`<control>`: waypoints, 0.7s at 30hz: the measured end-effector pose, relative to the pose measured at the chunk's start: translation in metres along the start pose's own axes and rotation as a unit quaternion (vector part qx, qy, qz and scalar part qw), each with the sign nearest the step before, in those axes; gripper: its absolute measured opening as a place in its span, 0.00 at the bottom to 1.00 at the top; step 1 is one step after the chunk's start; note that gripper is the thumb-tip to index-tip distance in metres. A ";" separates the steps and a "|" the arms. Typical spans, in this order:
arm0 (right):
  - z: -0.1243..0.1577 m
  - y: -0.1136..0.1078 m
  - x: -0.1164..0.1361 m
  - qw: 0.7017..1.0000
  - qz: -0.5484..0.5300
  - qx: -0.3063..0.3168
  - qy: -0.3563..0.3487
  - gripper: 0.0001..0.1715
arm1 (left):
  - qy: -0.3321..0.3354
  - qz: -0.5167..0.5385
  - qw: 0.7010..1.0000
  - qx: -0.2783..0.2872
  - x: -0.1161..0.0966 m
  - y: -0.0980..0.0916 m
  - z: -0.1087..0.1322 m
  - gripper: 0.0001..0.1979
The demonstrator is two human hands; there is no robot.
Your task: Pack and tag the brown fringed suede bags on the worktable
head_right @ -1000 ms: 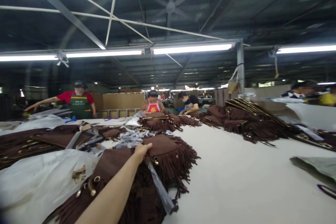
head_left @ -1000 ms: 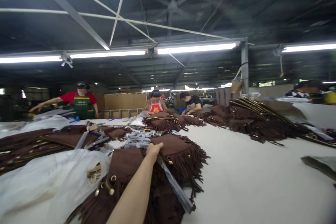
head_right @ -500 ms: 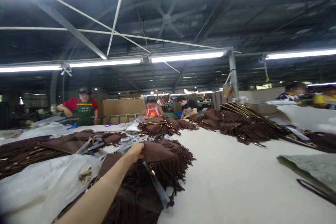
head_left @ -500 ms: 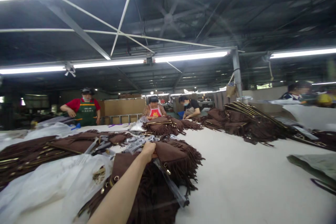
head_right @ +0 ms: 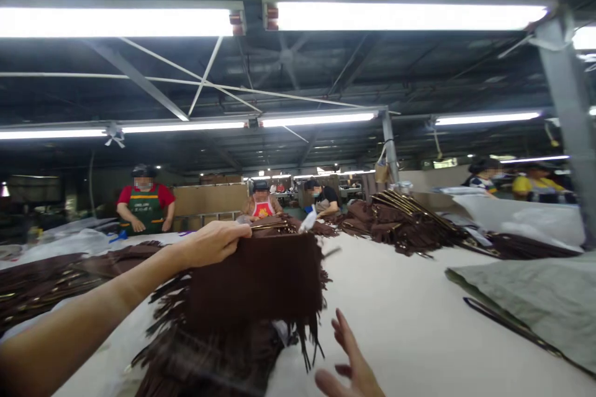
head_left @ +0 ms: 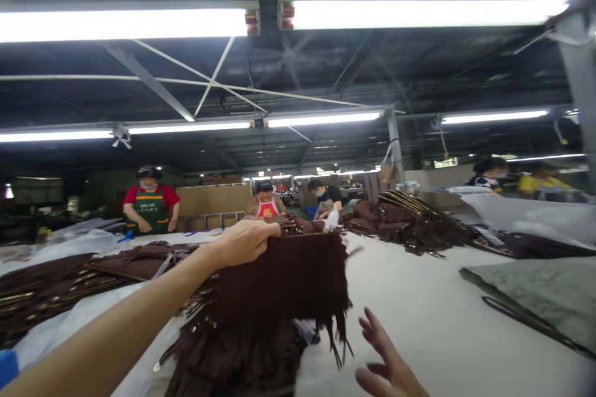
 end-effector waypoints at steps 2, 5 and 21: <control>-0.007 0.016 0.017 0.999 -0.022 0.015 -0.028 0.47 | 0.056 -0.089 0.994 0.019 -0.016 0.009 0.009 0.11; -0.021 0.030 0.040 0.996 -0.002 -0.001 -0.086 0.30 | 0.111 -0.183 0.977 0.018 -0.026 0.021 0.019 0.11; 0.024 0.029 -0.017 0.852 0.433 0.153 -0.251 0.15 | -0.106 0.026 0.985 0.133 -0.058 0.168 0.145 0.10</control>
Point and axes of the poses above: each hand's wrist, its own z-axis away from the middle knuckle, its own y-axis out of the palm, x = y × z, the point moved 3 cm from there along -z, towards the middle knuckle
